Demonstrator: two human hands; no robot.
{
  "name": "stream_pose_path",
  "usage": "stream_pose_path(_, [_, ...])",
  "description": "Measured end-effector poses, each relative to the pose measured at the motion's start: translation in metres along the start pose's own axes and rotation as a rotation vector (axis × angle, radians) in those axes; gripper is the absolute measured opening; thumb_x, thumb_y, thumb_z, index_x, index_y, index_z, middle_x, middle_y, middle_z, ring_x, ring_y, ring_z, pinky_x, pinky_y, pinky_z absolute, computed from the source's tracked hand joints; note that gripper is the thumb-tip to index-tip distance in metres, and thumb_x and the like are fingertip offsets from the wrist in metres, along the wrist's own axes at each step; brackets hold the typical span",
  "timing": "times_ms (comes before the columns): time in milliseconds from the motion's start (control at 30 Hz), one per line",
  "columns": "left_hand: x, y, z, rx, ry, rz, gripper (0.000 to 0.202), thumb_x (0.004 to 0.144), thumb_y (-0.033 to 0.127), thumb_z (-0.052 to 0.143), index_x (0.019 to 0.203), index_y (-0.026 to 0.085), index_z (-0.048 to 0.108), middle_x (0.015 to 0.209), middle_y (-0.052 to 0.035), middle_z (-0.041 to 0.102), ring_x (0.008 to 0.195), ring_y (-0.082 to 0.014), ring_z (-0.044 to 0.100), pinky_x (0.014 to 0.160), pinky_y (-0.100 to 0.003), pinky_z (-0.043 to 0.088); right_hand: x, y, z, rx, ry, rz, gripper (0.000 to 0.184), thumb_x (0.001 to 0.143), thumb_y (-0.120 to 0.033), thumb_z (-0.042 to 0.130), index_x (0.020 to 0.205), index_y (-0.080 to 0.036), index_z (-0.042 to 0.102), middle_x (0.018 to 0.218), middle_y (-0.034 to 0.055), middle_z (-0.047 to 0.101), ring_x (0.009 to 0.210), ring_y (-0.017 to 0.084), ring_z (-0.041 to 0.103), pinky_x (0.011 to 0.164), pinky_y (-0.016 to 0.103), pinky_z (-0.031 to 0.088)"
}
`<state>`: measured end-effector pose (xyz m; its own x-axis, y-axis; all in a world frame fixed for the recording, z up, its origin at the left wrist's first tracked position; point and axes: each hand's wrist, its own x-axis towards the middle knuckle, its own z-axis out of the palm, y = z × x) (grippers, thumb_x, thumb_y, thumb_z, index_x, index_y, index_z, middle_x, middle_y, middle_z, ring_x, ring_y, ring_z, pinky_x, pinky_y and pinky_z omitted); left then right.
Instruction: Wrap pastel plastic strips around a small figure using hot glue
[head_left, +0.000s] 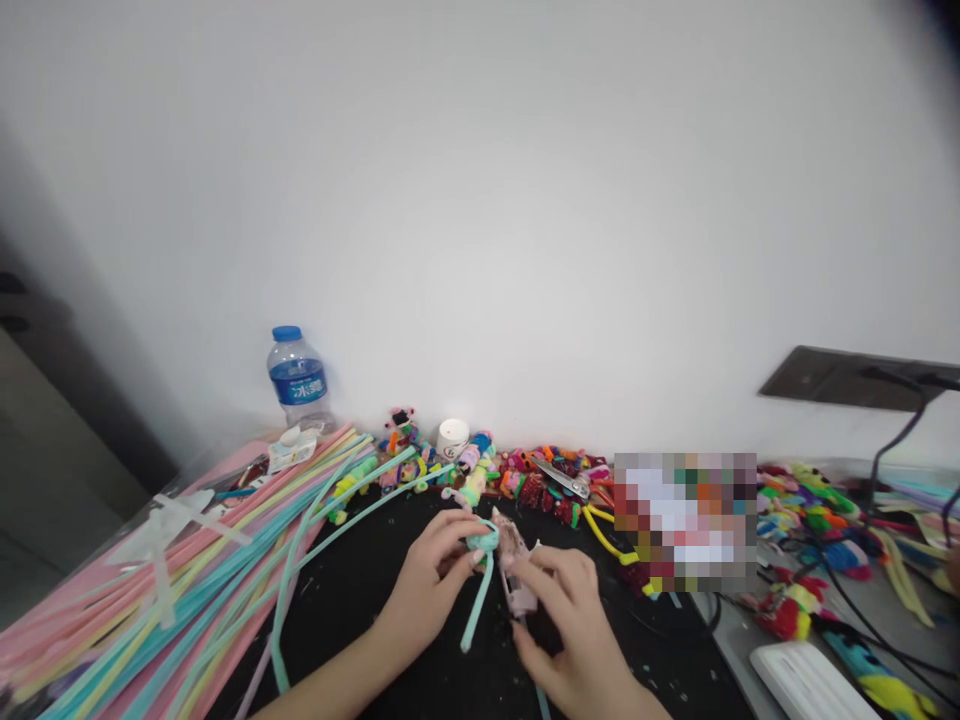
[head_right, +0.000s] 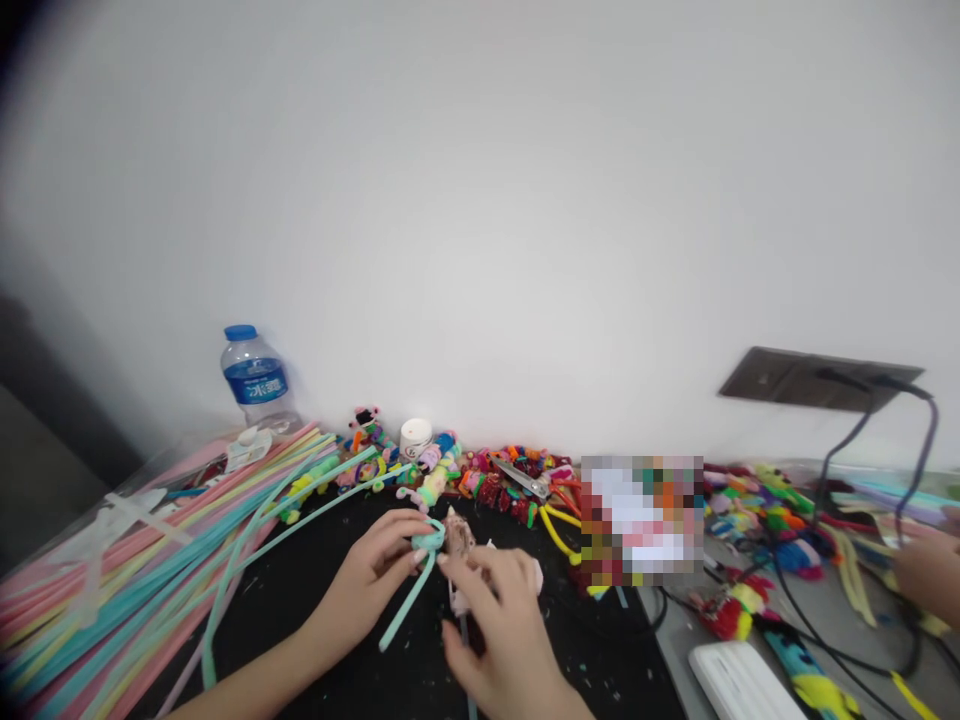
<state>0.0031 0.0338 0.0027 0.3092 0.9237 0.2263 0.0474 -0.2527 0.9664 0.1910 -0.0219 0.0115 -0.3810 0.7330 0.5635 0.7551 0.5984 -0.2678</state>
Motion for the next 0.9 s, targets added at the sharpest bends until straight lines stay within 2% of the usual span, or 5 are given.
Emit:
stream_pose_path(133, [-0.003,0.005,0.003,0.126,-0.041,0.039,0.024,0.080,0.016,0.051,0.096,0.024,0.067,0.108,-0.0077,0.056,0.095,-0.0213,0.057,0.079,-0.031,0.050,0.005,-0.015,0.006,0.075,0.004,-0.124,0.038,0.074,-0.010,0.056,0.110,-0.022,0.058,0.090,0.0067,0.055,0.075,0.019,0.050,0.067,0.034,0.042])
stream_pose_path(267, [-0.003,0.006,0.004,0.060,-0.043,0.025,0.021,0.080,0.019,0.052,0.094,0.023,0.067,0.108,-0.0088,0.056,0.093,-0.0226,0.057,0.076,-0.030,0.050,0.005,-0.016,0.008,0.113,0.081,-0.042,0.011,0.078,-0.011,0.057,0.083,-0.020,0.063,0.080,0.0049,0.058,0.074,0.018,0.054,0.067,0.032,0.045])
stream_pose_path(467, [0.000,0.001,0.003,-0.155,-0.054,-0.049,0.019,0.080,0.026,0.054,0.095,0.020,0.064,0.108,-0.0078,0.056,0.071,-0.0172,0.061,0.066,-0.029,0.050,-0.001,-0.003,0.004,0.162,0.208,0.004,0.034,0.085,-0.005,0.047,0.112,-0.021,0.059,0.089,0.0069,0.066,0.082,0.018,0.062,0.071,0.030,0.049])
stream_pose_path(700, [0.000,0.007,0.000,-0.199,-0.073,-0.129,0.019,0.077,0.027,0.059,0.094,0.018,0.063,0.097,-0.0067,0.063,0.067,-0.0173,0.062,0.064,-0.030,0.049,-0.002,0.004,0.005,0.115,0.204,0.098,0.017,0.085,-0.011,0.052,0.091,-0.020,0.065,0.081,0.0044,0.069,0.073,0.017,0.063,0.067,0.030,0.048])
stream_pose_path(900, [-0.001,0.004,0.001,-0.310,-0.116,-0.230,0.026,0.076,0.030,0.062,0.098,0.016,0.062,0.083,-0.0056,0.067,0.069,-0.0185,0.063,0.069,-0.032,0.050,-0.002,0.006,0.005,0.123,0.163,0.170,0.017,0.088,-0.016,0.048,0.085,-0.019,0.064,0.076,0.0046,0.067,0.068,0.017,0.062,0.063,0.028,0.047])
